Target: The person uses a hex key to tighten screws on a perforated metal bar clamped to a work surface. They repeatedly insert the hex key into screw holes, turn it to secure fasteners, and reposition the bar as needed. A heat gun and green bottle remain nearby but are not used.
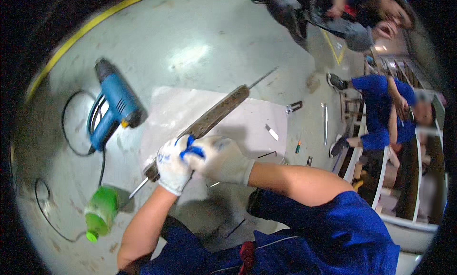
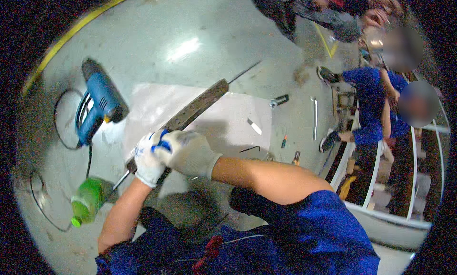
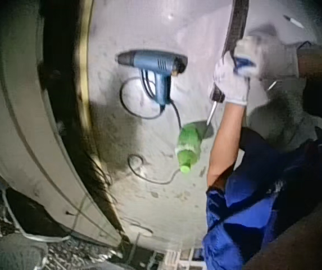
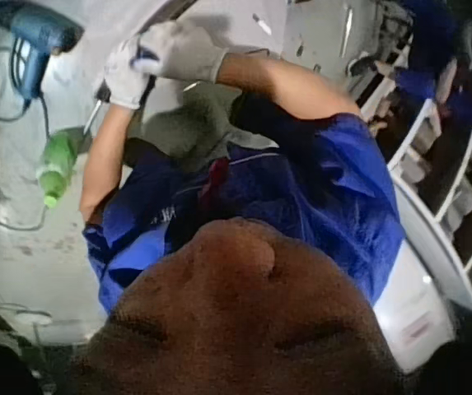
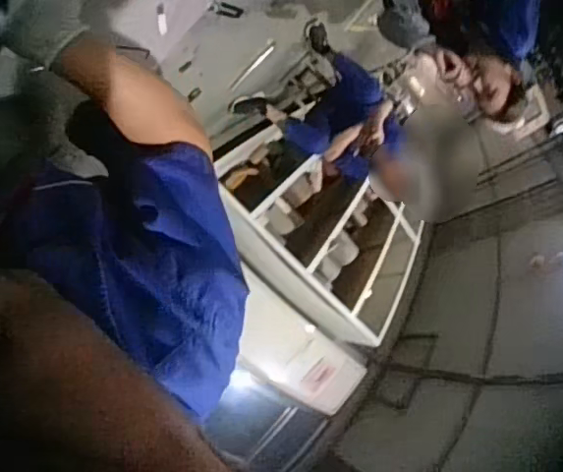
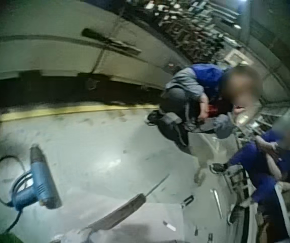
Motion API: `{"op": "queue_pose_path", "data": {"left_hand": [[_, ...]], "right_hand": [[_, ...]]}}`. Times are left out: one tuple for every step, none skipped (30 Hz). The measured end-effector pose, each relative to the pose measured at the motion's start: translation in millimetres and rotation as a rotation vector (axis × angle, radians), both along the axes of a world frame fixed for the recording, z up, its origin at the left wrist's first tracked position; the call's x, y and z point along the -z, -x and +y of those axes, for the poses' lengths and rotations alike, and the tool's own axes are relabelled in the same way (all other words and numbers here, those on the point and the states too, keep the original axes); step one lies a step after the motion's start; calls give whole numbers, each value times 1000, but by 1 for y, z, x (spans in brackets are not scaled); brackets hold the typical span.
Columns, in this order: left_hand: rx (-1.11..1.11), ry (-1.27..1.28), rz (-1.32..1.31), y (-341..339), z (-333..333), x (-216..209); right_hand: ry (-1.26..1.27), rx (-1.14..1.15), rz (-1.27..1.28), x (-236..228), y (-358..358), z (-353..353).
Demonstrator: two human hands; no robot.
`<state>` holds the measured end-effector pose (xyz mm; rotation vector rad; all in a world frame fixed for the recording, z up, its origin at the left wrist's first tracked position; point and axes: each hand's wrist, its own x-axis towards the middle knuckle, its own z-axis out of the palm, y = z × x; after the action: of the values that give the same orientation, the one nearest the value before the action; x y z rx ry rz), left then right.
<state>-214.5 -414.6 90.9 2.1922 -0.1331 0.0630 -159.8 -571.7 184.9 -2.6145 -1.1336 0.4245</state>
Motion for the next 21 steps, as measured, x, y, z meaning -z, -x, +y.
{"op": "queue_pose_path", "data": {"left_hand": [[8, 12, -15, 0, 3, -2], [13, 11, -29, 1, 3, 5], [16, 4, -39, 0, 2, 8], [0, -1, -89, 0, -2, 5], [-11, 12, -57, 2, -2, 21], [9, -22, -112, 5, -6, 19], [25, -52, -169, 5, -10, 18], [13, -66, -150, 6, -10, 23], [2, -82, -128, 10, -9, 32], [-13, -95, -107, 12, -8, 37], [7, -85, -74, 10, -5, 33], [23, -72, -41, 5, -5, 27], [37, -57, -7, 2, -6, 21], [25, -48, -89, 5, -7, 15], [23, 5, -24, 5, -4, 19], [20, -9, -42, 5, -2, 18], [13, -41, -46, 6, 0, 7], [-51, 62, 48, 4, 0, -1], [33, 134, -36, 3, 0, 8], [-13, 196, -58, -3, -3, -8], [19, 146, -37, -2, 1, 2]], "right_hand": [[-52, 88, 41, -17, -5, 7], [-51, -3, -11, -23, -14, 3], [-52, -95, -59, -27, -22, -1], [-15, -169, -2, -24, -26, -8], [-14, -225, 7, -17, -31, -11], [-7, -276, 25, -9, -33, -17], [2, -331, 43, -4, -35, -20], [42, -272, 81, -6, -37, -14], [-18, -25, 256, -7, -35, -6], [-77, 220, 428, -9, -34, 2], [-143, 459, 606, -8, -32, 11], [-263, 761, 816, -5, -28, 17], [-302, 948, 884, 7, -18, 19], [-269, 840, 732, 16, -9, 19], [-245, 719, 579, 15, -5, 23], [-260, 683, 508, 9, -1, 22], [-263, 512, 385, 8, 1, 13], [-292, 326, 197, 12, 3, 6], [-318, 138, 2, 15, 1, -1], [-260, 87, 74, 16, -8, -4], [-200, 28, 143, 16, -14, -2]]}}
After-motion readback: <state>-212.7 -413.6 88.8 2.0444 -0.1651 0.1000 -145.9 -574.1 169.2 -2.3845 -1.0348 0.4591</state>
